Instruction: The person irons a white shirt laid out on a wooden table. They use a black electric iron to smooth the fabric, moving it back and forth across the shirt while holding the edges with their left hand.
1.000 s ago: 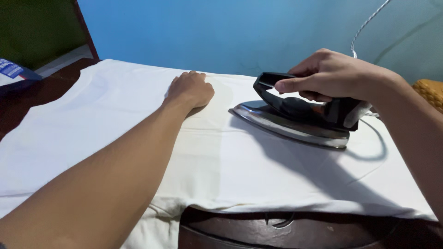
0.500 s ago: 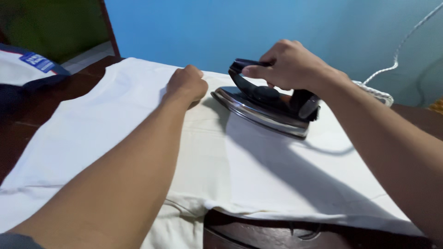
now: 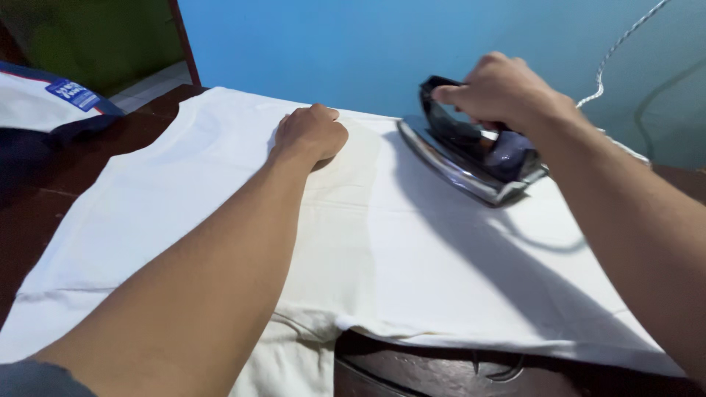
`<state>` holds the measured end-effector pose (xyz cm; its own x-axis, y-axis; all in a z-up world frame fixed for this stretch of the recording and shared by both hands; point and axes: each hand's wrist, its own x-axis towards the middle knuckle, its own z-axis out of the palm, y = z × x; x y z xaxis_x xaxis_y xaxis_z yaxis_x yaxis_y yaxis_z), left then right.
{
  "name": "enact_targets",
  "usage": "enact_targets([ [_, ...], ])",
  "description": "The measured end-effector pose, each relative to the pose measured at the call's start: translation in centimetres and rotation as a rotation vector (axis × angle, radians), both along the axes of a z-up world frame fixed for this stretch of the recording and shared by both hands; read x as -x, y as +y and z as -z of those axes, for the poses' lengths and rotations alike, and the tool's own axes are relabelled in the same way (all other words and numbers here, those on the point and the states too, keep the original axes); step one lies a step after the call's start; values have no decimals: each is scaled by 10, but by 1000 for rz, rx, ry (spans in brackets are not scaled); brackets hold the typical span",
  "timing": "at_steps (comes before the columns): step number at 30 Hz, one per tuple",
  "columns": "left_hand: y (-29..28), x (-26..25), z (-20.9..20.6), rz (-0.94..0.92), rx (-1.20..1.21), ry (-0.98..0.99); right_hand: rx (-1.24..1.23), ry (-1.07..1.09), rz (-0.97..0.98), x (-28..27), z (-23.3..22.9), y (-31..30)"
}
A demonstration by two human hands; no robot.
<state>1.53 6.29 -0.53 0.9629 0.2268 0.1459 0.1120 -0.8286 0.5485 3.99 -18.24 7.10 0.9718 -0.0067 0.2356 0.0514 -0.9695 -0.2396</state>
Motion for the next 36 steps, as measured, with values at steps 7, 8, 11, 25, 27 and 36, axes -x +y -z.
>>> enact_targets([
  [7,-26,-5,-2,110,-146,12,20,3,182,-2,12,-102],
  [8,-32,-5,-1,143,-163,9,20,-6,201,2,12,-115],
  [11,-51,-10,9,295,-222,33,39,-15,251,15,13,-145],
  [25,-58,-23,22,356,-335,68,-68,89,-6,91,-10,-95],
  [27,-58,-22,23,357,-340,72,-75,66,-36,85,-8,-80],
  [36,-60,-16,16,335,-317,148,-56,-47,-42,26,2,-51],
])
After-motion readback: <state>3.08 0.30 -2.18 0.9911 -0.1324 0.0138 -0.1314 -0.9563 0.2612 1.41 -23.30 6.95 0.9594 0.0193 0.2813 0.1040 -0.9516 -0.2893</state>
